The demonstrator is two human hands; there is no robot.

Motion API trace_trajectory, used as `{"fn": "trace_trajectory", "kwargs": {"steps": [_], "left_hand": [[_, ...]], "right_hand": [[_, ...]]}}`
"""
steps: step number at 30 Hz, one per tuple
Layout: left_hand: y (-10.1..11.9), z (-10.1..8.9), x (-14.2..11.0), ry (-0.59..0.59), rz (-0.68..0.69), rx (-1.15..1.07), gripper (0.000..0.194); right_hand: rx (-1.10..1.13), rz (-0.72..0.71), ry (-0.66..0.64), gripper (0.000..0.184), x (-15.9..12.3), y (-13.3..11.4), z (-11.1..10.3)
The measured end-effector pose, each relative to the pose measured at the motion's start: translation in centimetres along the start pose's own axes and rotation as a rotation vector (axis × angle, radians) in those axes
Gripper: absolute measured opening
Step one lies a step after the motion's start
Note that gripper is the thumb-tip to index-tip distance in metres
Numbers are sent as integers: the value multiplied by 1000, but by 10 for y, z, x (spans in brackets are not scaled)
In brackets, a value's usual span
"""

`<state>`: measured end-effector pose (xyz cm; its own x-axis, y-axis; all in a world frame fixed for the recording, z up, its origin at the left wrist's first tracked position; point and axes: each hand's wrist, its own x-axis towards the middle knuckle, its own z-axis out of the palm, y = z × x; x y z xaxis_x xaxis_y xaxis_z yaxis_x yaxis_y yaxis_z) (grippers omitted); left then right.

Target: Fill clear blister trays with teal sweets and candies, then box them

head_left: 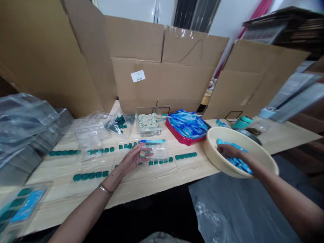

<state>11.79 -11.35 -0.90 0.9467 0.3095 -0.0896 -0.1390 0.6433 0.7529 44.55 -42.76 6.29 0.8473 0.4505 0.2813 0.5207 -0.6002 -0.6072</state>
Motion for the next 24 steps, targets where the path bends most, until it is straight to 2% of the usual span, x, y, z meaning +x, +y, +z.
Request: {"fn": "trace_trajectory", "kwargs": {"steps": [2,3,4,6,8,9,11,14,16,18,21,23,24], "left_hand": [[0,0,0,-5,7,-4,33],[1,0,0,-7,9,-5,32],[1,0,0,-6,12,-7,32],[1,0,0,4,22,-12,32],[0,0,1,14,39,-17,31],[0,-1,1,18,47,-19,31],[-1,-2,1,24,60,-21,31],[-1,-3,2,19,67,-21,29],[-1,-3,2,7,64,-19,29],[-1,-3,2,6,61,-18,29],[0,-2,3,17,60,-24,29],[2,-2,2,7,50,-26,29],[4,-1,1,1,42,-23,30]], "right_hand": [[-51,23,-198,16,11,14,-10],[-92,30,-264,19,16,19,-15],[-130,29,-276,19,19,22,-22],[-153,30,-157,14,21,15,-33],[-34,57,16,3,14,-8,-38],[78,87,57,6,8,-26,-36],[282,57,-24,17,-8,-66,-23],[423,-74,-309,29,-35,-124,22],[446,-174,-525,32,-48,-152,58],[398,-308,-631,28,-55,-169,91],[239,-564,-634,23,-56,-180,119],[130,-684,-522,22,-53,-179,121],[85,-701,-440,23,-51,-177,117]]}}
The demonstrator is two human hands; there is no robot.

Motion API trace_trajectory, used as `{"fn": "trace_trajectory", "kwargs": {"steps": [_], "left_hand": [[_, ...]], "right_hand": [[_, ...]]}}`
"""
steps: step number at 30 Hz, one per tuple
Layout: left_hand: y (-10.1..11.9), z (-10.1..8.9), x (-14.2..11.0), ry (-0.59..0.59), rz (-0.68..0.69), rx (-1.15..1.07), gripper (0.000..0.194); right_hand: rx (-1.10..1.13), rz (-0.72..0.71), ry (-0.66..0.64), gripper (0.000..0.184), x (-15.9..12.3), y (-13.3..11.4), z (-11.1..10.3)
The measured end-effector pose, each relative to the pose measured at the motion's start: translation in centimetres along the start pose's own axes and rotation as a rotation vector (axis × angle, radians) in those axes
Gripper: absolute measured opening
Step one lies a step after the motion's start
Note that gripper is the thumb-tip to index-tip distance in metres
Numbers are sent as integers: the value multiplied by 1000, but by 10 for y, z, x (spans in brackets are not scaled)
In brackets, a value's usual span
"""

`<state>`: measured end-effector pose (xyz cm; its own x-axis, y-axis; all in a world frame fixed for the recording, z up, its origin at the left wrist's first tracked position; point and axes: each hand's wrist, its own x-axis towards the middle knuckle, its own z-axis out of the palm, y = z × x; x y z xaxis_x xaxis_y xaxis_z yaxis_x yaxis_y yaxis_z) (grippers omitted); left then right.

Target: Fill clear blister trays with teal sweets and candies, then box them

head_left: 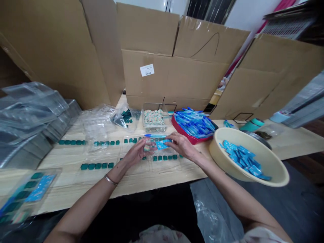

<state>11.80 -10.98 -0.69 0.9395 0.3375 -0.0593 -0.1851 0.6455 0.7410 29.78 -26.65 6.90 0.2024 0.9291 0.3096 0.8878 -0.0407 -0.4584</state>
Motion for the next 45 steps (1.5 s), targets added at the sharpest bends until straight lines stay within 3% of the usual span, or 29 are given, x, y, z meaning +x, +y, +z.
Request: {"fn": "trace_trajectory", "kwargs": {"steps": [3,6,9,12,14,18,21,23,25,28,30,34,37,39,42,45], "left_hand": [[5,1,-3,23,-6,17,31],[7,4,-4,65,13,35,31],[4,9,-2,71,8,54,30],[4,15,-1,106,21,65,28],[10,18,-4,145,60,76,28],[30,24,-22,188,134,115,31],[36,27,-42,222,150,137,31],[32,29,-56,261,136,133,30],[23,30,-69,297,116,121,30],[8,30,-82,325,89,108,31],[1,29,-87,340,81,100,32],[-10,25,-94,350,66,81,33],[-17,26,-98,334,59,71,34],[-21,30,-99,322,52,61,36],[-28,38,-102,315,48,28,38],[-32,42,-112,353,100,-7,37]], "right_hand": [[-102,127,169,26,-9,11,-18],[70,307,175,31,-21,23,-27],[250,325,183,33,-28,35,-13],[157,239,253,30,-34,46,7],[42,216,207,23,-43,51,11],[-133,214,-25,25,-73,47,0],[-278,323,-142,30,-98,39,-1],[-348,413,-134,26,-112,37,10],[-344,434,-42,20,-123,41,24],[-268,345,95,14,-133,54,42],[-283,232,122,16,-136,62,47],[-366,1,161,27,-133,62,41],[-287,-113,302,28,-121,37,28],[-215,-210,320,27,-108,12,22],[-235,-441,197,27,-89,-27,25],[-396,-603,17,28,-79,-56,40]]}}
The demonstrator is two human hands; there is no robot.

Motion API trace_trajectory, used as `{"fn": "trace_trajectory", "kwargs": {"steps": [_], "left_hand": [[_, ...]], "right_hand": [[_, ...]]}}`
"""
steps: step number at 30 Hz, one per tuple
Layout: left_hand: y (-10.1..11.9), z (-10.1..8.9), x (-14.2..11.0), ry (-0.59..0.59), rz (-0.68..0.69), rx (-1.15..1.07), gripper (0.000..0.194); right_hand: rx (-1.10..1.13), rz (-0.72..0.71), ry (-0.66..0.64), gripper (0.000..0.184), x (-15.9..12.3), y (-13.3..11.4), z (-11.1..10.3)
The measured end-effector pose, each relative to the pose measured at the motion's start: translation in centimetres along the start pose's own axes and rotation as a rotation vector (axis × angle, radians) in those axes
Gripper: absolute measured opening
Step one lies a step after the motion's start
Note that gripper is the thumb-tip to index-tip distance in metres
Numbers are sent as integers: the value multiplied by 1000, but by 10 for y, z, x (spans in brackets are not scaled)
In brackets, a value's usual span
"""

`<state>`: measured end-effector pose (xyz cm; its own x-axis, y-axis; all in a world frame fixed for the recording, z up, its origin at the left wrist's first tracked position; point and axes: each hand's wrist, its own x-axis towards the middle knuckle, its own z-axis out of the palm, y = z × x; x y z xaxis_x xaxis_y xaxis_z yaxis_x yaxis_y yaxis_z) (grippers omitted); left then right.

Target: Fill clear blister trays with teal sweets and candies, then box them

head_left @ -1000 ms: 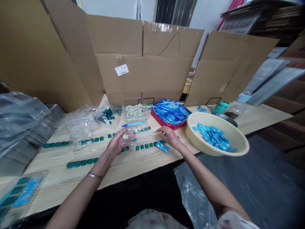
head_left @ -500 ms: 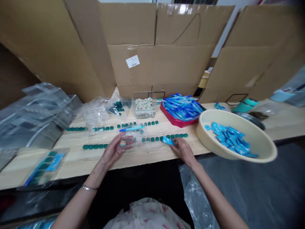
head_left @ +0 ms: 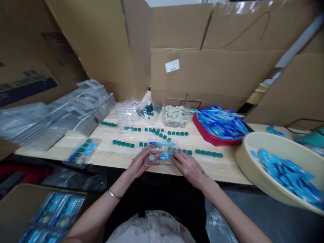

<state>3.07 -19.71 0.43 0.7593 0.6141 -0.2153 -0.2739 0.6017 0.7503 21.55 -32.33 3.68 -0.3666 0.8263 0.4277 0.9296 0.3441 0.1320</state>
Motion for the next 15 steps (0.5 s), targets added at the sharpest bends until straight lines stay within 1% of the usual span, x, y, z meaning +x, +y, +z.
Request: {"fn": "trace_trajectory", "kwargs": {"steps": [2,3,5,7,9,10,12,14,15], "left_hand": [[1,-6,-11,51,48,-13,38],[2,-10,-18,84,68,-18,38],[7,-22,-35,160,98,-34,38],[14,-38,-56,254,143,-56,35],[21,-55,-78,360,213,-71,33],[24,-63,-89,415,249,-75,32],[28,-81,-109,520,314,-79,33],[31,-96,-126,606,355,-82,33],[32,-103,-133,637,369,-86,33]], "right_hand": [[-44,-44,-94,31,11,-12,4],[-38,-61,-109,33,16,-16,5],[37,-101,-81,37,30,-19,5],[168,-121,-7,36,54,-15,7],[284,-81,36,31,90,-7,15],[321,-45,31,27,111,-4,22],[330,24,-39,22,154,0,43],[296,60,-179,20,194,-2,67],[260,68,-228,22,210,-5,79]]}}
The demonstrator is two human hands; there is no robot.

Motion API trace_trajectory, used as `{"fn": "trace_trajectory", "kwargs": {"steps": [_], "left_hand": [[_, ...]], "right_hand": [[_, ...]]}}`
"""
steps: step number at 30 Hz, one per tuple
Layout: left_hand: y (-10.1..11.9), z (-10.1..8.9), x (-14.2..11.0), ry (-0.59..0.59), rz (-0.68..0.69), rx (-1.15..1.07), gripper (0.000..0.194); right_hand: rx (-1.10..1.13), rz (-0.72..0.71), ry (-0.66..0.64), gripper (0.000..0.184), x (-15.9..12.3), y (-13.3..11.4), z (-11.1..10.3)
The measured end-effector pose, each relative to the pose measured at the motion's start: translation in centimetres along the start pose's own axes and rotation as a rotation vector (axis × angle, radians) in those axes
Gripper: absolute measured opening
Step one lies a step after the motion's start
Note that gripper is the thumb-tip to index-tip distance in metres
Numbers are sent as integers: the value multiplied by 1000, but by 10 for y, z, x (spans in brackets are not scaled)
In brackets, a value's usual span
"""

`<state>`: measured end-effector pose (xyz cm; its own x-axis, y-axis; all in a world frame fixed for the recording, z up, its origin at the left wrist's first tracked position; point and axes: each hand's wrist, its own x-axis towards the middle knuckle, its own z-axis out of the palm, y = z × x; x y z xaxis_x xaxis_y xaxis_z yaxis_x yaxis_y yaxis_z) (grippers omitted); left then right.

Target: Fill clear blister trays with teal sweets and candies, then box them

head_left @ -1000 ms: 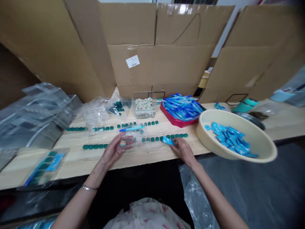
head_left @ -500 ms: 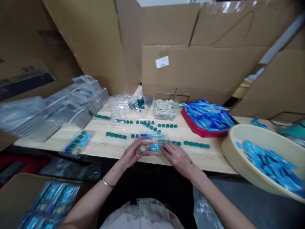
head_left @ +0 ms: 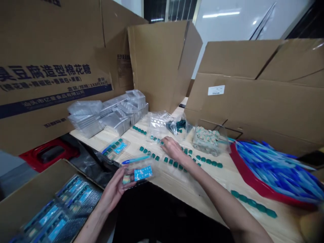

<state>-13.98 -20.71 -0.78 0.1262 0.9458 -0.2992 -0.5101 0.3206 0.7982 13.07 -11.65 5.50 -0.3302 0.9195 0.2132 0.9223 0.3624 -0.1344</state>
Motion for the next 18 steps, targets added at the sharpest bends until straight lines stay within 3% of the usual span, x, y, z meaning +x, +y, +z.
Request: {"fn": "trace_trajectory", "kwargs": {"steps": [5,9,12,18], "left_hand": [[8,-31,-7,108,23,-24,35],[6,-41,-8,176,32,-56,37],[4,-44,-6,174,31,-75,38],[6,-53,-3,193,38,-106,36]], "right_hand": [[-165,-85,-108,21,55,-24,40],[-195,-187,-96,26,97,-46,61],[-235,-183,-163,23,131,-63,74],[-291,-100,-204,27,155,-77,100]]}}
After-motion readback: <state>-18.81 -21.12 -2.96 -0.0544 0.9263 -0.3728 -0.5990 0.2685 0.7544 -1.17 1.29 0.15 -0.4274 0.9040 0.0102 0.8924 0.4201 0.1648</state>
